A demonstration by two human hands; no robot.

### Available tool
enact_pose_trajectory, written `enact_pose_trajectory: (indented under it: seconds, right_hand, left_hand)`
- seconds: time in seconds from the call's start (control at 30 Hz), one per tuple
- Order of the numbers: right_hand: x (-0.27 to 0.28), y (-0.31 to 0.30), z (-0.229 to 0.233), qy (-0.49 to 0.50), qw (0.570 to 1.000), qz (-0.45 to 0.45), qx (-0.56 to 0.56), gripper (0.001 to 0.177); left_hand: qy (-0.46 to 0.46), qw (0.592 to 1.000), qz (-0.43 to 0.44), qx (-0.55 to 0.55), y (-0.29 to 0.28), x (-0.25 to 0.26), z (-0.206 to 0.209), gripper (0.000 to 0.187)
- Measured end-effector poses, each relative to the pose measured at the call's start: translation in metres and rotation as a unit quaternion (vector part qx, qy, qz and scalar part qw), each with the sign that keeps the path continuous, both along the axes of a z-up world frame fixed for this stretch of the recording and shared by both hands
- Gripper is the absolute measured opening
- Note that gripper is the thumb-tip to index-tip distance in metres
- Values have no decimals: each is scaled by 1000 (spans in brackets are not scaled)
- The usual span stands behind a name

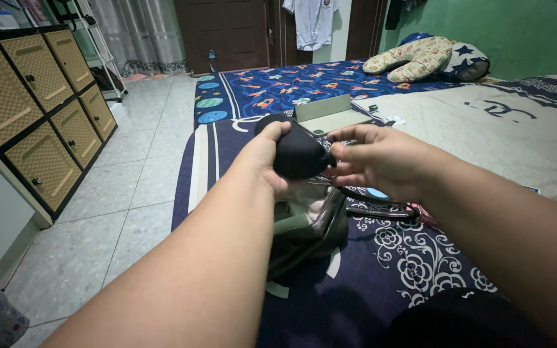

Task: The person opens a brown handbag on a bed and removes several items, including a striped pouch, a small pink case, a black pouch, and other small objects. The person places the items on the bed and then closes the bag.

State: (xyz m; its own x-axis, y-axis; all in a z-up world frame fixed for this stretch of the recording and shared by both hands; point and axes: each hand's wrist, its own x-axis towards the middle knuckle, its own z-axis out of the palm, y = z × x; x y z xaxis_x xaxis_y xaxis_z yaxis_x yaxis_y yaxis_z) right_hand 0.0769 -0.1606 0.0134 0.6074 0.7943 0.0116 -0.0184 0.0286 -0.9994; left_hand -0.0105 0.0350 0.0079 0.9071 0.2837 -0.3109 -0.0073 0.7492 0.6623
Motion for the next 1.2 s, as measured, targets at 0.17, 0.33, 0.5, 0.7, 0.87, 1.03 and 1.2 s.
enact_pose_trajectory:
  seconds: [0.17,0.33,0.5,0.7,0.87,1.03,1.2]
  right_hand:
    - [-3,-2,-7,-38,998,-50,6,32]
    - [2,-5,-12,12,999,-30,-15,22]
    - [5,-2,-19,14,999,-48,-10,26]
    - [1,-4,-21,-10,1000,-10,0,15]
    - [-4,-5,-6,-253,944,-89,-193,20]
    - [-11,5,0,-471,837,-185,-209,16]
    - [-16,15,-2,-313,898,-215,-223,16]
  left_hand:
    - [20,998,68,4,-3,4,4,48]
    - [33,997,71,25,-7,-2,4,48]
    - [34,998,23,49,-11,-6,5,48]
    - [34,997,-14,63,-10,-1,4,48]
    - [46,995,-43,79,-6,1,7,48]
    - [58,994,-28,84,-10,-4,14,47]
    - [64,985,77,138,-16,-5,15,46]
